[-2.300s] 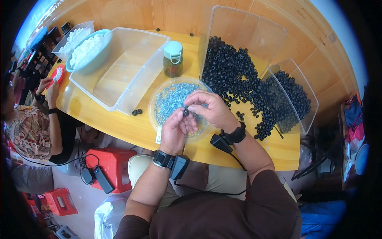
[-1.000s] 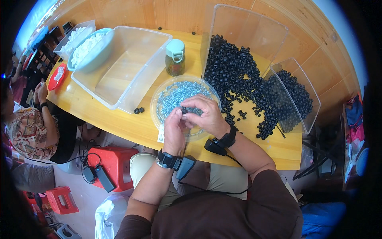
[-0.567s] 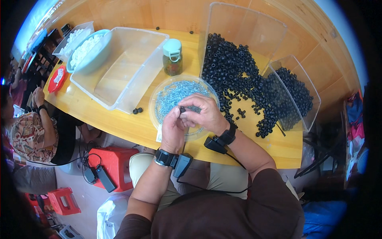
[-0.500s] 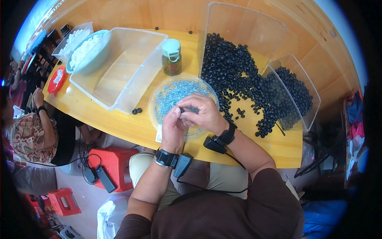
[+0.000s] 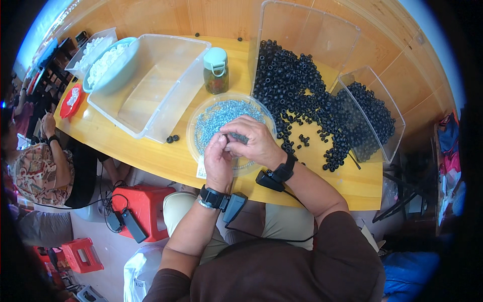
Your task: Assembling small plastic/rubber components by inserting blue beads into black grommet rings.
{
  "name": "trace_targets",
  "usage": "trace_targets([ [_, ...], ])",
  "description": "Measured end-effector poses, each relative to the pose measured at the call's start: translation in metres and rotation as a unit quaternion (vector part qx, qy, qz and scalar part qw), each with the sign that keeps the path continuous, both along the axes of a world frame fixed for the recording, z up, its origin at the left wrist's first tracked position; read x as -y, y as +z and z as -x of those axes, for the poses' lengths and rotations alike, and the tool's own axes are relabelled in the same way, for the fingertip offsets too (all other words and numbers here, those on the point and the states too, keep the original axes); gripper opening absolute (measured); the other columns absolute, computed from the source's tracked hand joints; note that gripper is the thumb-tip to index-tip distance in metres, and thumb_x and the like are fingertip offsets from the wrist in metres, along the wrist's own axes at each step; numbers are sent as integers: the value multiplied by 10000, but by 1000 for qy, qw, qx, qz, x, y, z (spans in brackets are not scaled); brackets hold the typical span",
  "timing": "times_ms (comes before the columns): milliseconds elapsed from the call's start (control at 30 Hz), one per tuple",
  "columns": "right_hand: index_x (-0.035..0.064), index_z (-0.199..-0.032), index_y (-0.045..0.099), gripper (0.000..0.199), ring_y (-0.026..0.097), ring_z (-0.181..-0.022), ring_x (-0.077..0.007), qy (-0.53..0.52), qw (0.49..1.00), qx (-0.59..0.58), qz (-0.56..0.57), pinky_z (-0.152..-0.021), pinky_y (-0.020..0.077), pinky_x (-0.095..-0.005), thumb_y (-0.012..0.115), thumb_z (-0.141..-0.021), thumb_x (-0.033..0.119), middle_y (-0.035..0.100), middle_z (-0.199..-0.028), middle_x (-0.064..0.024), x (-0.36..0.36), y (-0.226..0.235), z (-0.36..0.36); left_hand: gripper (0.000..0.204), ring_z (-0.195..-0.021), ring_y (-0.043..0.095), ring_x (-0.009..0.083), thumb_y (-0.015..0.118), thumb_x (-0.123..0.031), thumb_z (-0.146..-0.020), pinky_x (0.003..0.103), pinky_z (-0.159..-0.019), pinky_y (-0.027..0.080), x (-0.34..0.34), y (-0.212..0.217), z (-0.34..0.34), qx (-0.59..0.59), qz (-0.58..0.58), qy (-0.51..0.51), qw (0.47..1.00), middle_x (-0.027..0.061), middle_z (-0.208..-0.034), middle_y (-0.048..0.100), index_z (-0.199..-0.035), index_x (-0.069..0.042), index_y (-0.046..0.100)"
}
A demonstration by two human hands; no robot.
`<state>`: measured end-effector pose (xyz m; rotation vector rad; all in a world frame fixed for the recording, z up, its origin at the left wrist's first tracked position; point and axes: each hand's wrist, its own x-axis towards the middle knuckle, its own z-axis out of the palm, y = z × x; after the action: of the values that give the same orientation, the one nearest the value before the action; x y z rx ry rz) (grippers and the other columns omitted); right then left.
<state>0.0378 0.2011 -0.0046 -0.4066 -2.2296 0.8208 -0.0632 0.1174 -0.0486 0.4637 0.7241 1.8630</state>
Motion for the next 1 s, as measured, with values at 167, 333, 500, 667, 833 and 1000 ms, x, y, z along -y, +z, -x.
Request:
trace_targets([
  [167, 33, -960, 659, 283, 625, -889, -258, -1, 997, -6, -76, -787, 504, -349, 733, -690, 73, 673, -938, -88, -3, -5, 0, 234, -756, 574, 141, 415, -203, -958, 272, -676, 471, 0, 3, 1, 4, 10, -8, 1000, 56, -858, 570, -970, -9, 547],
  [333, 25, -963, 651, 280, 630, -896, -266, -24, 995, -26, -91, -783, 511, -353, 738, -703, 83, 668, -938, -101, -5, -1, -4, 297, -801, 618, 176, 398, -245, -981, 289, -686, 496, 4, 8, 6, 18, 6, -70, 997, 89, -915, 614, -1009, 2, 559],
  [500, 17, -956, 654, 268, 635, -885, -273, -5, 994, -41, -102, -759, 514, -344, 744, -715, 89, 667, -931, -110, -9, 2, -4, 315, -802, 623, 194, 379, -241, -988, 300, -712, 501, 5, 2, 15, -44, -11, -110, 993, 113, -935, 635, -1023, 13, 564],
  [667, 10, -934, 661, 253, 642, -847, -268, 9, 996, -58, -73, -742, 512, -339, 751, -711, 89, 671, -899, -111, -9, 0, -6, 337, -773, 613, 199, 386, -243, -992, 304, -716, 484, 7, 4, 11, -38, -35, -93, 994, 125, -921, 635, -1063, 37, 560],
  [833, 10, -928, 659, 256, 642, -815, -266, -3, 996, -53, -66, -721, 513, -340, 754, -703, 86, 671, -879, -110, -4, 1, -5, 346, -749, 600, 195, 392, -246, -993, 303, -706, 486, 8, 3, 9, -30, -48, -82, 995, 126, -902, 633, -1070, 48, 558],
  [1000, 18, -921, 632, 248, 628, -800, -286, -29, 988, -41, -143, -702, 514, -360, 734, -700, 67, 650, -852, -113, 1, 3, -2, 328, -699, 592, 180, 388, -235, -990, 286, -656, 484, 7, 3, 8, -41, -12, -61, 997, 113, -845, 627, -1014, 36, 572],
])
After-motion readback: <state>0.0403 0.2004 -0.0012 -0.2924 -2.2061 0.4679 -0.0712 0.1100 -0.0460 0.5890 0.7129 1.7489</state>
